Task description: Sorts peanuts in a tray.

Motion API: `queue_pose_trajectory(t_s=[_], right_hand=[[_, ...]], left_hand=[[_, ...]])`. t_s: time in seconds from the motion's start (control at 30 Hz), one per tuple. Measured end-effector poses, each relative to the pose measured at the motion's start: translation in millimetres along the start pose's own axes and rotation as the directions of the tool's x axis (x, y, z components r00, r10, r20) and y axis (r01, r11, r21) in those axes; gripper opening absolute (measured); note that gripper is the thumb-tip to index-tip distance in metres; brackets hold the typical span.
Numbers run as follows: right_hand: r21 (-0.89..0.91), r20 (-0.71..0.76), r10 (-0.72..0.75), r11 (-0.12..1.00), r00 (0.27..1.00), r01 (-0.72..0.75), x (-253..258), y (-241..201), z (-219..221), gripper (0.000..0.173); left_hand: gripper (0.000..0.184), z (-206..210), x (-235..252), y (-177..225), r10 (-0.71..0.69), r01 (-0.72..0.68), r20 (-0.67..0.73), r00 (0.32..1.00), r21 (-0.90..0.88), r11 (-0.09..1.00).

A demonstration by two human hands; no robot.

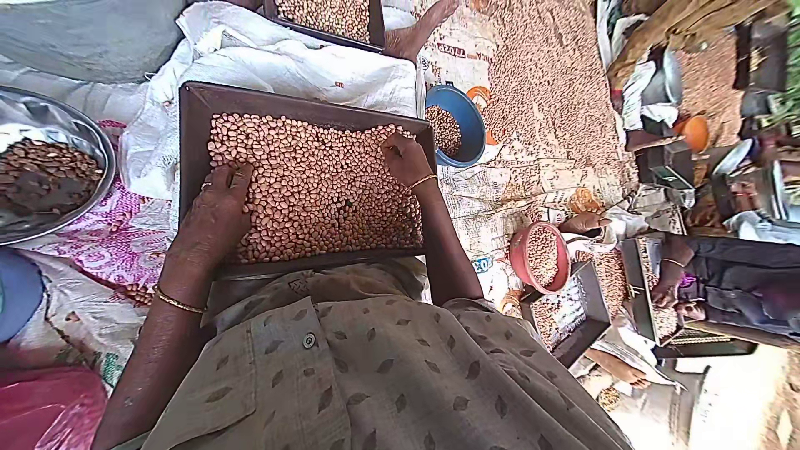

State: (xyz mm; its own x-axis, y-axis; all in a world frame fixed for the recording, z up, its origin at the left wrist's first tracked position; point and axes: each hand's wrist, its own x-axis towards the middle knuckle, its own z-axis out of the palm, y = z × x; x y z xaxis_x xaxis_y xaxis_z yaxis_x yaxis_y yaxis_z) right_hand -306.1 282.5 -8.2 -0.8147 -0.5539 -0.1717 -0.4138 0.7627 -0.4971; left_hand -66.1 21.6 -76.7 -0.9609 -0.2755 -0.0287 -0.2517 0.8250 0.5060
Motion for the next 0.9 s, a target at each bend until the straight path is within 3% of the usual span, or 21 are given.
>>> queue_pose_trajectory(t_s=[0.1,0.17,0.2,0.23,0.27,0.3,0.33,0.37,0.43,0.47,0.5,0.57,0.63,0.7,0.8,0.87,0.9], right_hand=[[0.035,0.276,-0.176,0.984,0.945,0.173,-20.8,-25.7,5.3,0.019],[0.114,0.492,-0.279,0.96,0.825,0.256,-28.7,-44.2,8.8,0.014],[0.139,0.542,-0.323,0.945,0.776,0.296,-26.4,-49.4,10.0,0.012],[0.14,0.513,-0.36,0.931,0.779,0.338,-21.3,-52.7,7.9,0.012],[0.141,0.368,-0.412,0.911,0.834,0.388,-14.0,-53.1,1.6,0.014],[0.162,0.103,-0.438,0.893,0.893,0.42,-3.7,-52.3,-7.3,0.017],[0.212,-0.208,-0.412,0.866,0.887,0.452,10.9,-51.7,-18.2,0.023],[0.277,-0.453,-0.34,0.825,0.824,0.493,27.2,-52.3,-31.7,0.031],[0.255,-0.688,-0.21,0.826,0.695,0.502,49.2,-51.3,-54.0,0.03],[0.219,-0.677,-0.176,0.879,0.715,0.423,49.9,-50.0,-56.1,0.026],[0.154,-0.569,-0.159,0.943,0.807,0.294,44.3,-49.5,-53.7,0.026],[-0.064,-0.203,-0.078,0.996,0.976,0.067,33.0,-48.7,-38.0,0.029],[-0.277,0.025,0.089,0.958,0.996,-0.079,30.4,-42.7,-15.9,0.033],[-0.366,0.027,0.172,0.918,0.985,-0.15,29.1,-42.5,4.7,0.039],[-0.362,0.116,0.092,0.931,0.989,-0.044,31.0,-58.1,35.5,0.05],[-0.199,0.195,-0.09,0.971,0.977,0.129,28.8,-69.0,50.3,0.048],[-0.028,0.199,-0.219,0.973,0.955,0.229,25.7,-73.7,53.9,0.043]], left_hand=[[0.084,0.6,0.6,-1.6,-0.001,0.001,-0.001,1.0,0.005,1.0],[0.083,0.1,2.2,-1.4,0.003,-0.003,-0.006,1.0,0.008,1.0],[0.083,-0.5,2.7,0.0,0.003,-0.003,-0.008,1.0,0.009,1.0],[0.082,-0.6,3.3,0.1,0.007,-0.007,-0.009,1.0,0.006,1.0],[0.082,-0.2,3.8,-0.9,0.015,-0.015,-0.009,1.0,0.008,1.0],[0.083,0.2,4.2,-2.1,0.023,-0.023,-0.016,1.0,0.007,1.0],[0.082,0.6,4.2,-2.6,0.031,-0.031,-0.024,0.999,-0.004,1.0],[0.082,1.2,4.1,-2.6,0.035,-0.035,-0.03,0.999,-0.007,0.999],[0.082,2.8,3.6,-2.6,0.037,-0.037,-0.038,0.999,0.003,0.999],[0.083,2.8,3.0,-2.7,0.03,-0.03,-0.033,0.999,0.011,0.999],[0.083,1.8,2.6,-2.3,0.023,-0.022,-0.029,0.999,0.019,1.0],[0.082,0.1,1.8,-1.0,0.017,-0.016,-0.021,1.0,0.025,1.0],[0.08,-1.8,1.9,2.1,0.019,-0.019,-0.006,1.0,0.017,1.0],[0.079,-5.0,1.3,5.1,0.012,-0.012,0.014,1.0,0.015,1.0],[0.081,-7.0,-3.9,6.0,0.016,-0.016,0.009,1.0,0.027,1.0],[0.082,-7.0,-5.2,7.6,0.019,-0.019,0.003,1.0,0.029,0.999],[0.082,-6.8,-4.3,7.9,0.02,-0.02,-0.003,1.0,0.025,0.999]])
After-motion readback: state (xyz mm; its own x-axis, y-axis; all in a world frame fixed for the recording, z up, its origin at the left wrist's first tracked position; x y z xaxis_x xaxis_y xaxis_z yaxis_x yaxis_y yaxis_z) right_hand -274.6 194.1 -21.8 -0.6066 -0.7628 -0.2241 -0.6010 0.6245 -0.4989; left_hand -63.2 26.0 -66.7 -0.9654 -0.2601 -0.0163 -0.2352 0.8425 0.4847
